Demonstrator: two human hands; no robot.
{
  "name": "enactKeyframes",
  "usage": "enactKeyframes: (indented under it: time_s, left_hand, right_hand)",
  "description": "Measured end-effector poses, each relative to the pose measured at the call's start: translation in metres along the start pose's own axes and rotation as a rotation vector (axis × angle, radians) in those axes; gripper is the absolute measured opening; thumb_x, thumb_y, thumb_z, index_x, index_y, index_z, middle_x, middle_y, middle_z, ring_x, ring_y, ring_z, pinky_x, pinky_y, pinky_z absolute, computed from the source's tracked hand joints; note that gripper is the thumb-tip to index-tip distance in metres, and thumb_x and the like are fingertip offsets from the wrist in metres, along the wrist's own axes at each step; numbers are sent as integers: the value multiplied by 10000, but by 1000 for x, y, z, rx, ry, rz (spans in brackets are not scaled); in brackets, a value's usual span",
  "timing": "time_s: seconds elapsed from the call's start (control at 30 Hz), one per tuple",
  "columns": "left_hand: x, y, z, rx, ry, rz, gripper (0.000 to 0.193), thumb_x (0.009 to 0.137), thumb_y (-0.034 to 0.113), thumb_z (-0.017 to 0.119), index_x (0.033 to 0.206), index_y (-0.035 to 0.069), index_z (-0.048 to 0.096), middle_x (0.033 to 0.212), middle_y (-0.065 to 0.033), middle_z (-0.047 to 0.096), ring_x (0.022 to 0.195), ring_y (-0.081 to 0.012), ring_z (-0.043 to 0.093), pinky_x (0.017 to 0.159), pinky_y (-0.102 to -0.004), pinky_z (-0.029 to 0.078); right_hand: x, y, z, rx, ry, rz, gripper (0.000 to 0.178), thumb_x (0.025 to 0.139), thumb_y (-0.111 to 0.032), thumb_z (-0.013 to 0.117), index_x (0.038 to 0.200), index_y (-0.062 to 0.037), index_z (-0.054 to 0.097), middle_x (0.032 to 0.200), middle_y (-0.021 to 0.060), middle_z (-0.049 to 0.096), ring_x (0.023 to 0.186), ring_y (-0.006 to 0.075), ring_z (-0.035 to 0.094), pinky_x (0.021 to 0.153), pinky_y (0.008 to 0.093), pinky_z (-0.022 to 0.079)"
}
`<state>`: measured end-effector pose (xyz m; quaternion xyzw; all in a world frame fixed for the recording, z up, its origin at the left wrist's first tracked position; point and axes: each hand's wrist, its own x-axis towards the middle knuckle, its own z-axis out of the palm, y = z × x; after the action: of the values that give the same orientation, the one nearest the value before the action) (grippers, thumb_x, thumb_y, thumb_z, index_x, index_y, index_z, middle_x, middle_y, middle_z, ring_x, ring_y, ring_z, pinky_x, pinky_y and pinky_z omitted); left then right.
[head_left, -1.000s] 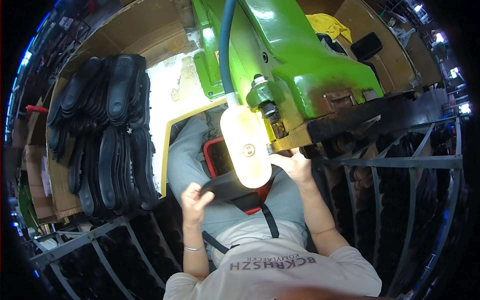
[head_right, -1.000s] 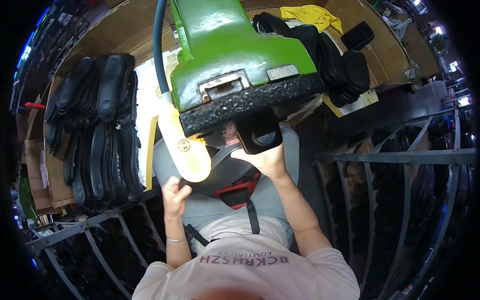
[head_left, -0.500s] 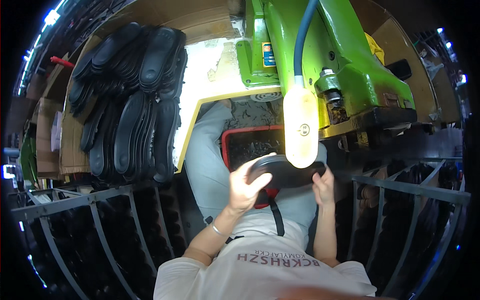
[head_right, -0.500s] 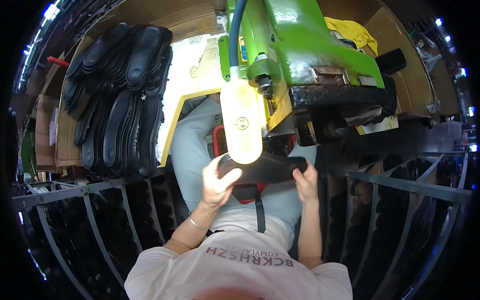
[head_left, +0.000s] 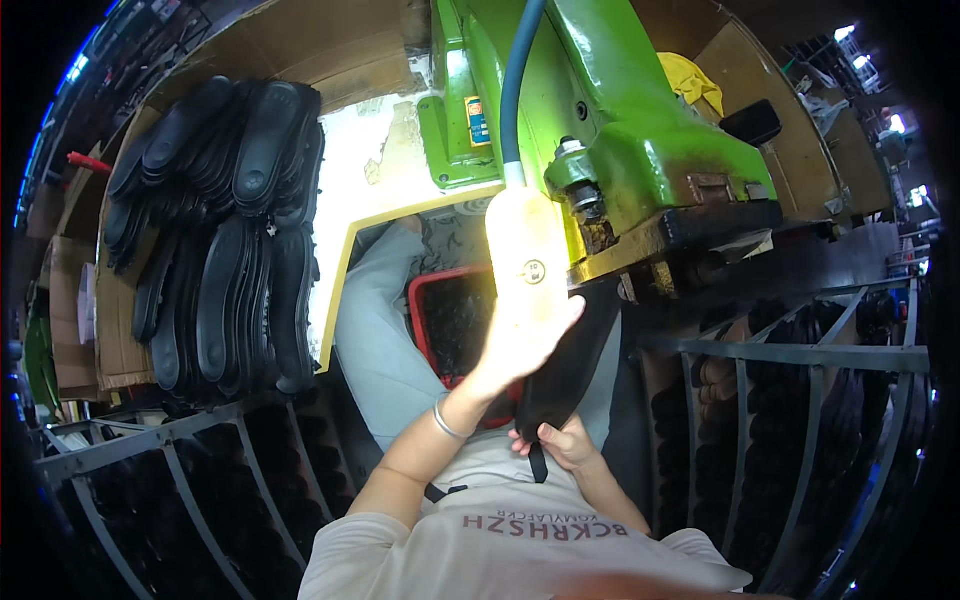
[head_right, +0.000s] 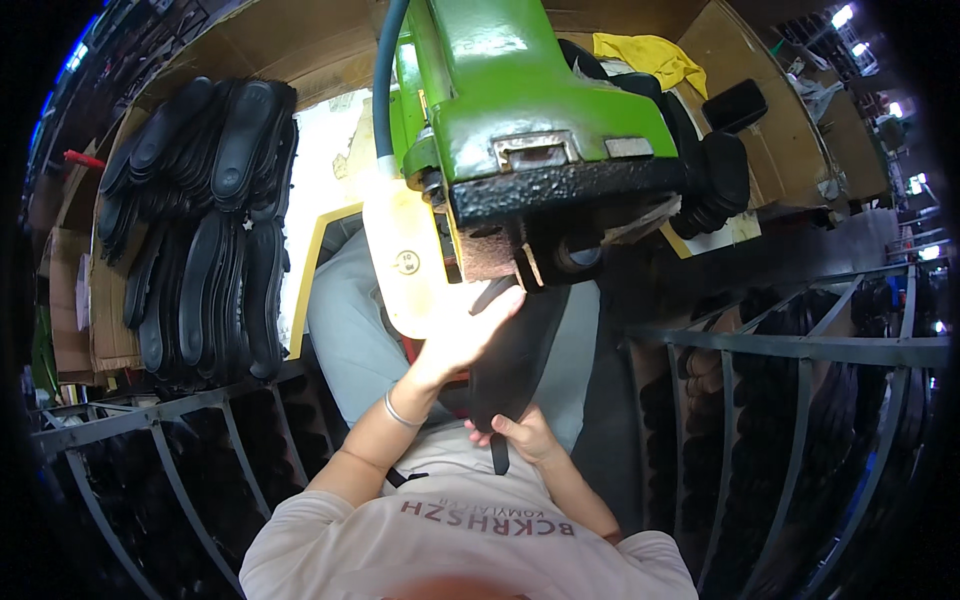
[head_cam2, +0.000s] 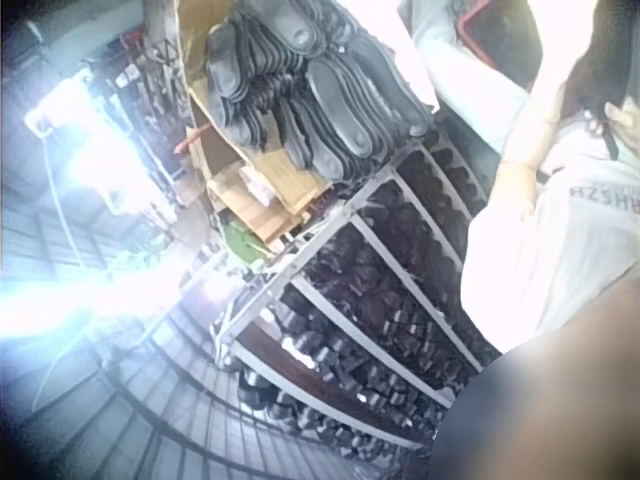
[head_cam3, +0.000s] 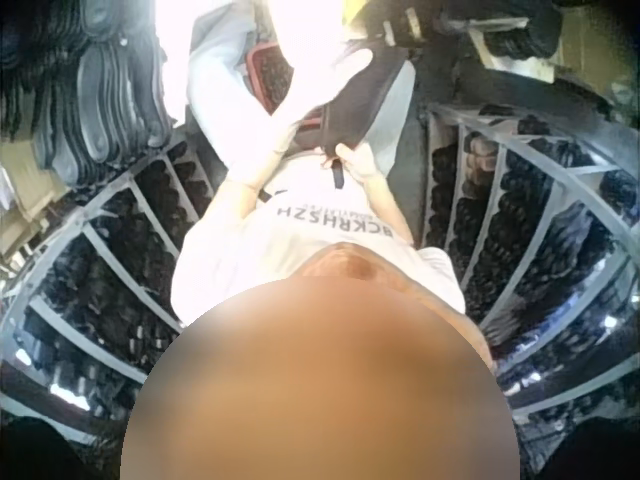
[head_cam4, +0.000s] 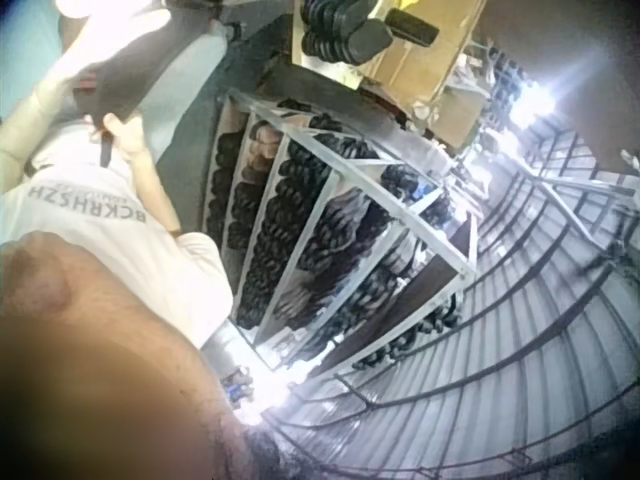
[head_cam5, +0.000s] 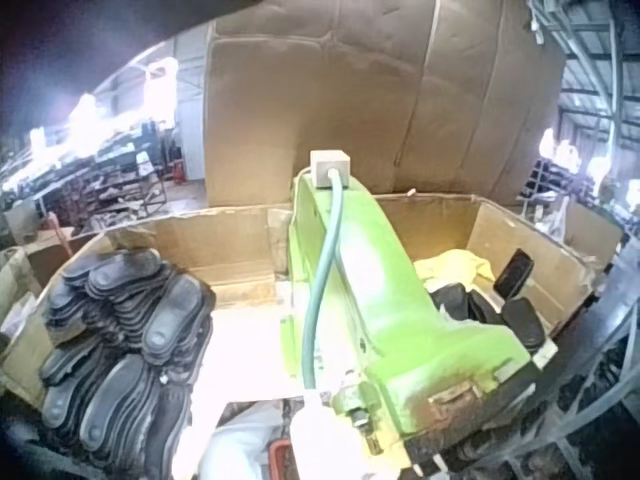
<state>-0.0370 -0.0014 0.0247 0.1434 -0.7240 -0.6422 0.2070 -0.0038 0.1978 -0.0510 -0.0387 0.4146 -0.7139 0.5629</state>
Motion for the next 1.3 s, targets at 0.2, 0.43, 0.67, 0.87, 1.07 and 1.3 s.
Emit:
enactKeyframes:
  time_s: [0.2, 0.43, 0.67, 0.87, 1.07, 1.3]
  left_hand:
    - [-20, -22, -13, -80, 99, 32, 64, 757, 19, 595, 769, -39, 620, 648, -103, 614, 570, -157, 592, 538, -283, 474]
    - [-43, -21, -6, -224, 146, -114, 130, 764, 31, 604, 852, -64, 600, 715, -101, 616, 624, -131, 576, 614, -261, 479]
    - [-30, -5, -34, -305, 357, -46, 261, 758, 4, 670, 995, -53, 575, 917, -107, 634, 834, -140, 597, 768, -274, 485]
    - [-46, -21, -93, -322, 453, 31, 292, 700, -194, 617, 957, -69, 557, 938, -161, 625, 870, -207, 626, 799, -283, 522]
    - [-71, -41, -111, -78, 431, 50, 280, 691, -207, 613, 937, -75, 594, 951, -137, 606, 873, -199, 614, 799, -278, 522]
    - [-49, -8, -78, -79, 426, 81, 203, 692, -118, 696, 881, -62, 647, 850, -86, 623, 732, -132, 607, 670, -224, 496]
  right_hand:
    - [-31, -31, 7, 37, 58, 45, 262, 763, -12, 629, 975, 129, 567, 861, 233, 635, 711, 279, 657, 621, 348, 560]
    - [-52, -118, -32, -189, 354, -277, 297, 711, -55, 636, 956, 100, 572, 780, 150, 637, 508, 200, 601, 366, 263, 457]
    - [21, -177, -15, -527, 570, -547, 239, 792, -34, 623, 1020, 21, 577, 829, 57, 618, 596, 64, 562, 421, 168, 439]
    - [56, -150, 17, -796, 246, -796, 253, 721, 62, 668, 966, 27, 615, 885, 70, 614, 790, 125, 592, 701, 235, 468]
    - [62, -137, 18, -931, 237, -861, 254, 720, 68, 657, 966, 24, 613, 898, 94, 625, 792, 152, 603, 699, 243, 471]
    - [53, -155, -3, -714, 422, -806, 236, 804, 7, 632, 1038, 22, 604, 865, 60, 620, 735, 83, 587, 623, 198, 501]
